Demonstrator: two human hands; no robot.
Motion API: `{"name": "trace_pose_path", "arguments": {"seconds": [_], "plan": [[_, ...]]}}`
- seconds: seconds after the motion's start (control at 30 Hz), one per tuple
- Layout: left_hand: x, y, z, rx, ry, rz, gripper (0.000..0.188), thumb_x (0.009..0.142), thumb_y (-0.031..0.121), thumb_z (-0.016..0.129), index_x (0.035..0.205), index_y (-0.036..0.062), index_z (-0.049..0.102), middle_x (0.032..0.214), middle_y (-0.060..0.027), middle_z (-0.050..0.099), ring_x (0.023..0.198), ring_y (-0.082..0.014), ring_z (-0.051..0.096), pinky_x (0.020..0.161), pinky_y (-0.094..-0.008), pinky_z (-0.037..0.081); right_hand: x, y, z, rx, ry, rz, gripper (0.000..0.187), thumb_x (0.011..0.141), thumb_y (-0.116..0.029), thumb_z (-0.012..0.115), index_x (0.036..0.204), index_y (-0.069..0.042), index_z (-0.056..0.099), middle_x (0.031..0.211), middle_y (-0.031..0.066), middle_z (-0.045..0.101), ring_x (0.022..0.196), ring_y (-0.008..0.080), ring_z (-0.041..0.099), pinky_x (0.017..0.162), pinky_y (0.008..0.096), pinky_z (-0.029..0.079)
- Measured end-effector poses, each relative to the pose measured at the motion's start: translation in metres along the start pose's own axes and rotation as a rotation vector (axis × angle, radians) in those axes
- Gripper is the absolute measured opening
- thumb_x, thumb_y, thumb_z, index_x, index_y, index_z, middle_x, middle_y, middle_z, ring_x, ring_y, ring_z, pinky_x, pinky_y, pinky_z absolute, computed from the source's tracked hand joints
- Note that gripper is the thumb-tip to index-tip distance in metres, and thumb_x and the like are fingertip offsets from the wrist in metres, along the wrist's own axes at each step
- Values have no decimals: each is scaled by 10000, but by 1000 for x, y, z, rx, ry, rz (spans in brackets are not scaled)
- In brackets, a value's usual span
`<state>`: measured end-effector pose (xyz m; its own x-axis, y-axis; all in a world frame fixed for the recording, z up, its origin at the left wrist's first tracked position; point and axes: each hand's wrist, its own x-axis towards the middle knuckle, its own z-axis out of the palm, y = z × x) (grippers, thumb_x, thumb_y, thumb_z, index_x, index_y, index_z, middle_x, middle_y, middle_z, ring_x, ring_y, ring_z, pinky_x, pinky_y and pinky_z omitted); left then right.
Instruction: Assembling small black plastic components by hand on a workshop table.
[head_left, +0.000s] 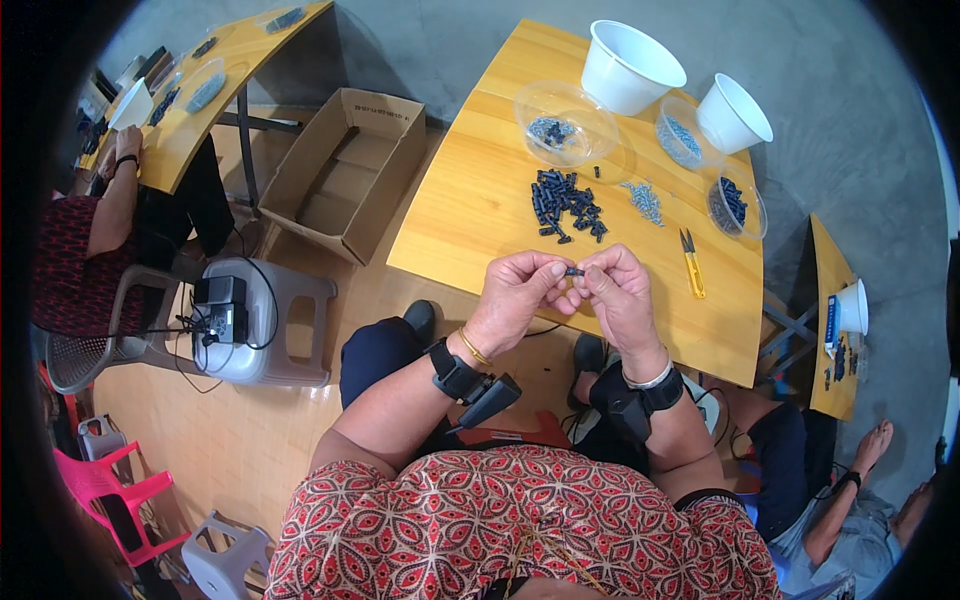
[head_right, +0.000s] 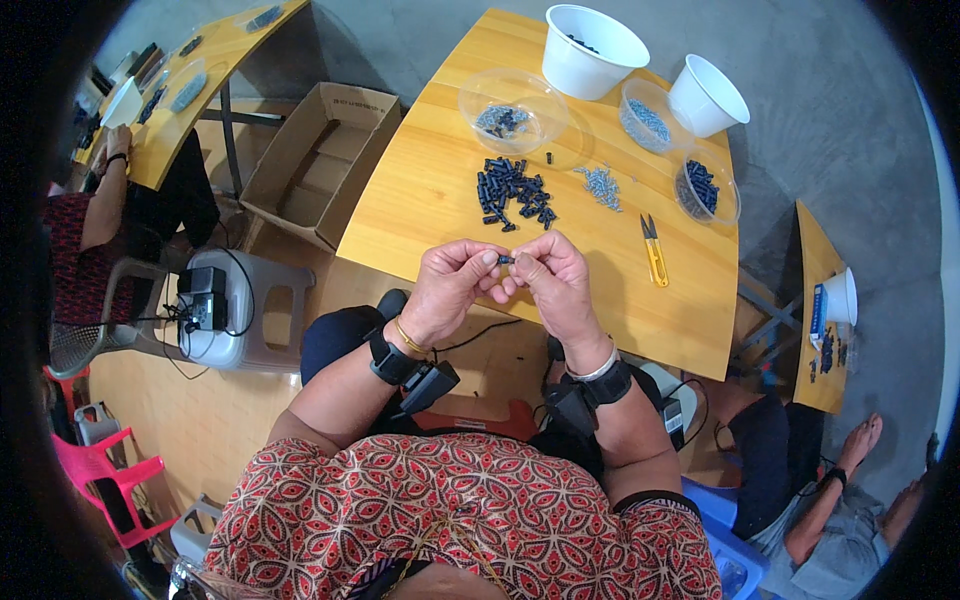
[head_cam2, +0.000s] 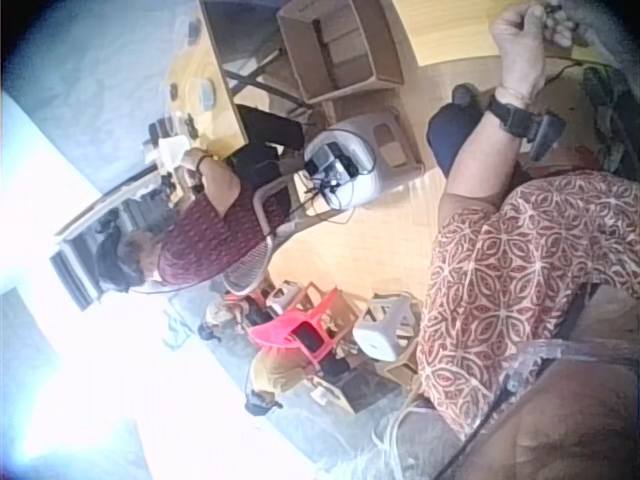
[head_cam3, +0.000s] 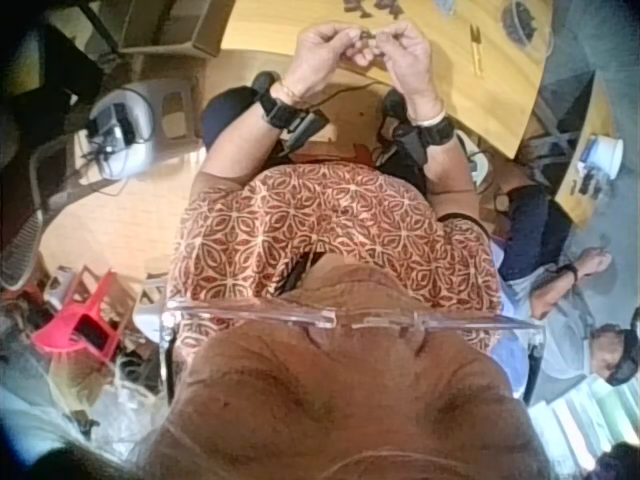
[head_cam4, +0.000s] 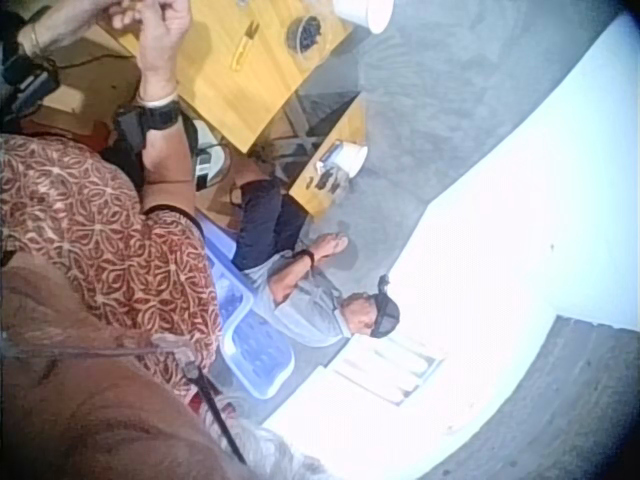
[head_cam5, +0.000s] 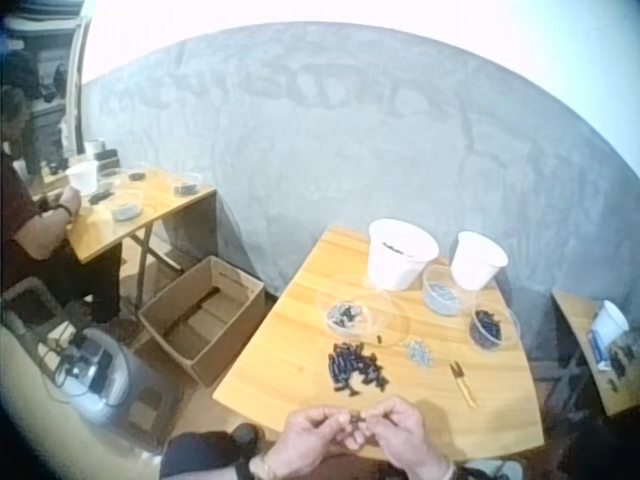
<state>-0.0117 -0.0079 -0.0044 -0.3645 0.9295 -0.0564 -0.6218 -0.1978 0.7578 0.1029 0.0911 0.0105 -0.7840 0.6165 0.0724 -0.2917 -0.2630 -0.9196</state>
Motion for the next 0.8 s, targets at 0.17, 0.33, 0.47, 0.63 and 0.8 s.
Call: {"name": "trace_pose_path", "arguments": {"seconds": [0.17,0.33,0.47,0.63,0.8], "plan": [[-1,2,2,-11,13,-24,141,876,84,514,938,-9,600,718,-48,577,608,-147,592,577,-254,515,-1,-3,4,61,-1,-11,30,847,-31,533,858,-21,506,708,44,538,625,103,511,581,250,461],[0,1,0,-13,13,-20,140,875,84,516,935,-9,602,713,-44,573,605,-144,591,575,-254,515,0,-4,5,26,13,9,36,849,-33,530,844,-19,497,696,53,534,596,120,513,576,259,466],[1,-2,-1,10,26,-17,141,874,81,516,933,-13,603,709,-43,569,600,-140,586,572,-250,515,0,-4,5,20,9,8,38,848,-32,531,840,-20,495,697,53,535,606,114,512,578,260,467],[1,-2,-2,-15,39,-21,144,874,80,515,934,-18,602,709,-45,566,596,-140,581,569,-245,513,1,-3,3,9,14,12,36,846,-25,531,838,-26,496,705,47,535,631,97,505,587,259,470],[0,-1,-1,-32,49,-31,142,874,76,515,932,-21,600,714,-48,564,594,-141,578,568,-244,512,0,-2,3,21,26,17,35,845,-26,534,841,-29,500,711,43,536,639,95,505,591,255,472]]}}
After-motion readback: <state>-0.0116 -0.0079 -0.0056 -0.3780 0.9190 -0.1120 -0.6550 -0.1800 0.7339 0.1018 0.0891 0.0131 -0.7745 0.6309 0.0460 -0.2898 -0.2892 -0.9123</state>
